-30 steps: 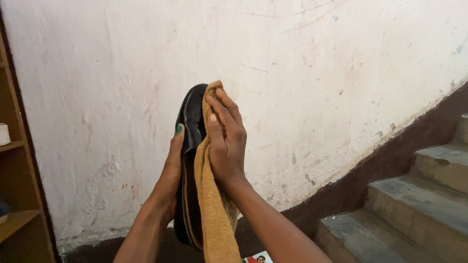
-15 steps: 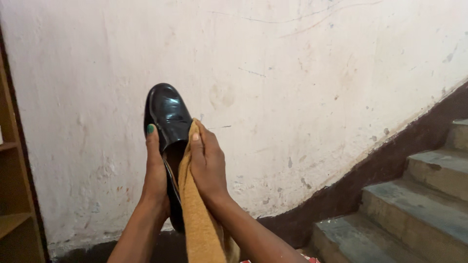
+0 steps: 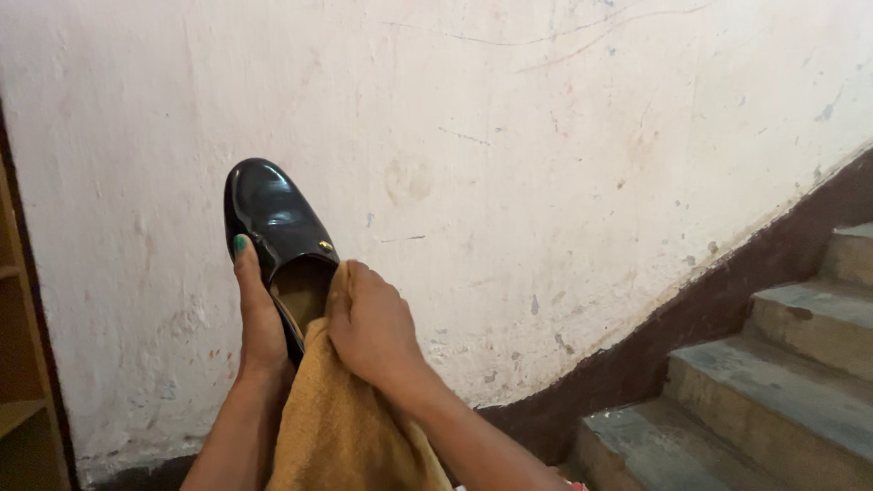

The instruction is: The person cleans a pair of black dress shoes and a pair of blue sneakers with a cloth, then places them onto a wooden shoe rack next to other footwear.

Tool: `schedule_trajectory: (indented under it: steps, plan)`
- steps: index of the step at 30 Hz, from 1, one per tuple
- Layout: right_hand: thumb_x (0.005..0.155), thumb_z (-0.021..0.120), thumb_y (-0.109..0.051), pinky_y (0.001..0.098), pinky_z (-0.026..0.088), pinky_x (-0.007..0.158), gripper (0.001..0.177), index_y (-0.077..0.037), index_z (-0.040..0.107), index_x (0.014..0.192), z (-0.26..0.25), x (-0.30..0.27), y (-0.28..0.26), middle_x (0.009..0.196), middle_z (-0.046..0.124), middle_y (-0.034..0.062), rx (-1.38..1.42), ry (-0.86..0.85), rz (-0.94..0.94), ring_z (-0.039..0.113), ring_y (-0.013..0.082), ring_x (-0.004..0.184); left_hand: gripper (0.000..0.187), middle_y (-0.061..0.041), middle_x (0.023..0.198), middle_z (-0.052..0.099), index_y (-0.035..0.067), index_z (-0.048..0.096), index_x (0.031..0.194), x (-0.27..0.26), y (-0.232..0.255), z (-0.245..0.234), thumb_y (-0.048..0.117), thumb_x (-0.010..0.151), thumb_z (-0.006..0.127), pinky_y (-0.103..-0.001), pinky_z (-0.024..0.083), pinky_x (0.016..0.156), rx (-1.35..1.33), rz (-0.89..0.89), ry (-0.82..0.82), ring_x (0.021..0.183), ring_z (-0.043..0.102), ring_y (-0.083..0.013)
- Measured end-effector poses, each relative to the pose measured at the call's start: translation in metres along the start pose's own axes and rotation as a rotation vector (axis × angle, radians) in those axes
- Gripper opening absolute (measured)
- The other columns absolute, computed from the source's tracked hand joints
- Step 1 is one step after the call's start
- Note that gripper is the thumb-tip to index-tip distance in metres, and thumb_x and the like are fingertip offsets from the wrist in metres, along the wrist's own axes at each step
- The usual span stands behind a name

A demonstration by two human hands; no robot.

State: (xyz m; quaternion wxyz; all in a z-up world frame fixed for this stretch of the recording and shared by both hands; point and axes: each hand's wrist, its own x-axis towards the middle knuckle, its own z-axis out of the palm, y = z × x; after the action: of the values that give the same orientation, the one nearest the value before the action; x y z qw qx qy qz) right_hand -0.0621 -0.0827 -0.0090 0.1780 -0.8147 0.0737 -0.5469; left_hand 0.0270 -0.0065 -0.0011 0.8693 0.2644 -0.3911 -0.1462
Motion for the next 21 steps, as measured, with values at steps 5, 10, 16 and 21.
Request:
schedule_trajectory:
  steps: [5, 10, 16, 21]
  plan:
    - [0.086, 0.062, -0.016, 0.0494, 0.053, 0.085, 0.024, -0.001, 0.068, 0.104, -0.018, 0.010, 0.003, 0.096, 0.072, 0.0233, -0.214, -0.322, 0.104, 0.068, 0.0421, 0.095, 0.079, -0.006, 0.109, 0.070, 0.013, 0.062, 0.124, -0.001, 0.004, -0.005, 0.078, 0.086, 0.041, -0.036, 0.058, 0.082, 0.025, -0.052, 0.075, 0.094, 0.068, -0.0192]
    - [0.076, 0.069, -0.018, 0.0471, 0.056, 0.082, 0.020, -0.003, 0.070, 0.088, -0.032, 0.006, -0.006, 0.093, 0.073, 0.0241, -0.232, -0.514, 0.200, 0.071, 0.0396, 0.092, 0.091, -0.014, 0.086, 0.067, 0.004, 0.065, 0.108, -0.010, 0.009, -0.006, 0.087, 0.085, 0.035, -0.039, 0.056, 0.062, 0.144, -0.149, 0.126, 0.071, 0.066, -0.0246]
    - [0.089, 0.061, -0.024, 0.0427, 0.054, 0.077, 0.030, 0.001, 0.074, 0.077, -0.055, 0.021, 0.008, 0.086, 0.077, 0.0197, -0.288, -0.968, 0.059, 0.074, 0.0326, 0.085, 0.094, -0.015, 0.078, 0.067, 0.003, 0.066, 0.101, -0.012, 0.016, -0.008, 0.089, 0.083, 0.031, -0.039, 0.056, 0.056, 0.202, -0.130, 0.122, 0.065, 0.065, -0.0238]
    - [0.079, 0.073, -0.031, 0.0349, 0.059, 0.085, 0.039, -0.014, 0.077, 0.114, -0.086, 0.023, 0.025, 0.106, 0.078, 0.0090, -0.064, -1.189, 0.203, 0.074, 0.0254, 0.096, 0.095, -0.016, 0.088, 0.070, 0.005, 0.064, 0.114, -0.003, 0.016, -0.015, 0.086, 0.085, 0.022, -0.045, 0.063, 0.070, 0.076, -0.046, 0.247, 0.078, 0.073, -0.0293]
